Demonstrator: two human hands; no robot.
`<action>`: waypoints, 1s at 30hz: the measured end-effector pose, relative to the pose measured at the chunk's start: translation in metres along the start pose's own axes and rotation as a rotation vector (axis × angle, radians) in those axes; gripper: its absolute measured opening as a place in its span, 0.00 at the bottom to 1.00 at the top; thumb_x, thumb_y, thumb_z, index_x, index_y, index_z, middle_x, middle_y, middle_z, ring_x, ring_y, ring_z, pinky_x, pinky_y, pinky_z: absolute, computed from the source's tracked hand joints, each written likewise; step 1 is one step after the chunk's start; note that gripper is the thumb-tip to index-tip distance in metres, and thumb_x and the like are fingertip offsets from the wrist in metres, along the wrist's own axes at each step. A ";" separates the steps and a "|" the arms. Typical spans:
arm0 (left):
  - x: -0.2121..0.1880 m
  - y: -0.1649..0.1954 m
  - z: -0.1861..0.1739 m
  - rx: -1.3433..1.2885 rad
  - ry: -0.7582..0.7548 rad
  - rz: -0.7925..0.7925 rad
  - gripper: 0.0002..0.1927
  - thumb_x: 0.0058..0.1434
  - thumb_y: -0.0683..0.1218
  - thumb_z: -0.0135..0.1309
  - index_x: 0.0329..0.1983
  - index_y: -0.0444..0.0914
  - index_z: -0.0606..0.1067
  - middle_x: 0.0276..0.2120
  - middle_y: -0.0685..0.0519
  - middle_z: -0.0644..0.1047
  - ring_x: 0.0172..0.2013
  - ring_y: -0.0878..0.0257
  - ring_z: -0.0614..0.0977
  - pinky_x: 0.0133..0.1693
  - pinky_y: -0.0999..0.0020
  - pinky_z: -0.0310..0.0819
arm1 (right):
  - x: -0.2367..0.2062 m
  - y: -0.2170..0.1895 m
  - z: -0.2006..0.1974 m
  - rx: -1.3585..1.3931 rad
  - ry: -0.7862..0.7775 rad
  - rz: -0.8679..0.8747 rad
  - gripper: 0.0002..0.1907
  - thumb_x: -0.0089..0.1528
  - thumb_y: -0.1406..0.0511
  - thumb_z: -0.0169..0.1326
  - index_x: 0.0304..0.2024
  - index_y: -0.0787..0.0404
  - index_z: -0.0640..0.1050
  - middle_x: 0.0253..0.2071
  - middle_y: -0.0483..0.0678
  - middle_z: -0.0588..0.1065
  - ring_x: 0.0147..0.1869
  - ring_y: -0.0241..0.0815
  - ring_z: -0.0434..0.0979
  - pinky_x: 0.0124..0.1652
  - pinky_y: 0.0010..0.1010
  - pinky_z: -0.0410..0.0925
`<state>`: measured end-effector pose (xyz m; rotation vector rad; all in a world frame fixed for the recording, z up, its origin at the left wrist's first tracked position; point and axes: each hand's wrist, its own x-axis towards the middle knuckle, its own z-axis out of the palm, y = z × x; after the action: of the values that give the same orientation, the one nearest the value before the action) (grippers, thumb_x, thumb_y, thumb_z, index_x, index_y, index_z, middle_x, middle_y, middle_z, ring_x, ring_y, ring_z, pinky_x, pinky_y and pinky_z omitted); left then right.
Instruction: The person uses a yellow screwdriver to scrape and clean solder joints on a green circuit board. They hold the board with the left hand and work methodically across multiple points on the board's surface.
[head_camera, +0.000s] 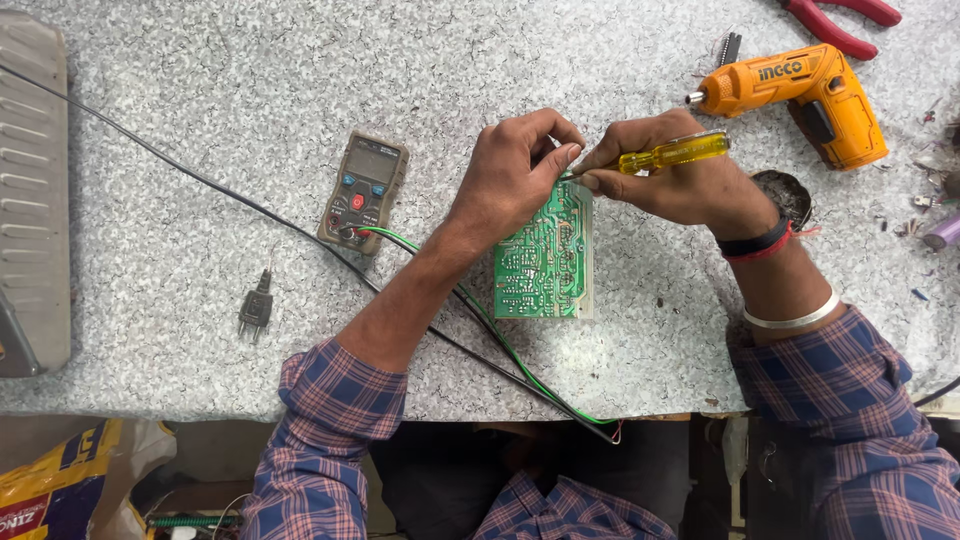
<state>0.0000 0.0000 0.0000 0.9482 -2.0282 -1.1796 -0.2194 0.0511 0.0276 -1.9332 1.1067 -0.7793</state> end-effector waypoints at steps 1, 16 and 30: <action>0.000 0.001 -0.001 0.009 -0.003 -0.013 0.04 0.66 0.43 0.59 0.41 0.38 0.79 0.25 0.58 0.80 0.23 0.73 0.78 0.25 0.71 0.73 | 0.001 0.001 -0.001 -0.014 -0.001 -0.015 0.11 0.64 0.62 0.63 0.39 0.64 0.81 0.32 0.47 0.81 0.35 0.36 0.82 0.36 0.26 0.73; 0.000 0.006 -0.001 0.008 -0.003 -0.030 0.04 0.66 0.43 0.59 0.41 0.38 0.79 0.20 0.59 0.77 0.20 0.74 0.74 0.22 0.71 0.66 | -0.001 0.001 -0.003 0.011 -0.010 0.057 0.11 0.63 0.62 0.63 0.38 0.65 0.81 0.28 0.46 0.80 0.32 0.32 0.78 0.32 0.25 0.70; 0.001 0.002 0.001 -0.022 -0.012 0.012 0.04 0.67 0.43 0.58 0.42 0.38 0.79 0.25 0.60 0.80 0.23 0.76 0.79 0.23 0.75 0.73 | 0.000 -0.001 -0.005 -0.018 0.000 0.047 0.10 0.63 0.63 0.63 0.38 0.65 0.81 0.29 0.47 0.81 0.33 0.34 0.80 0.33 0.26 0.72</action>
<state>-0.0018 0.0008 0.0018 0.9196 -2.0232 -1.2012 -0.2230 0.0502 0.0306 -1.9152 1.1578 -0.7462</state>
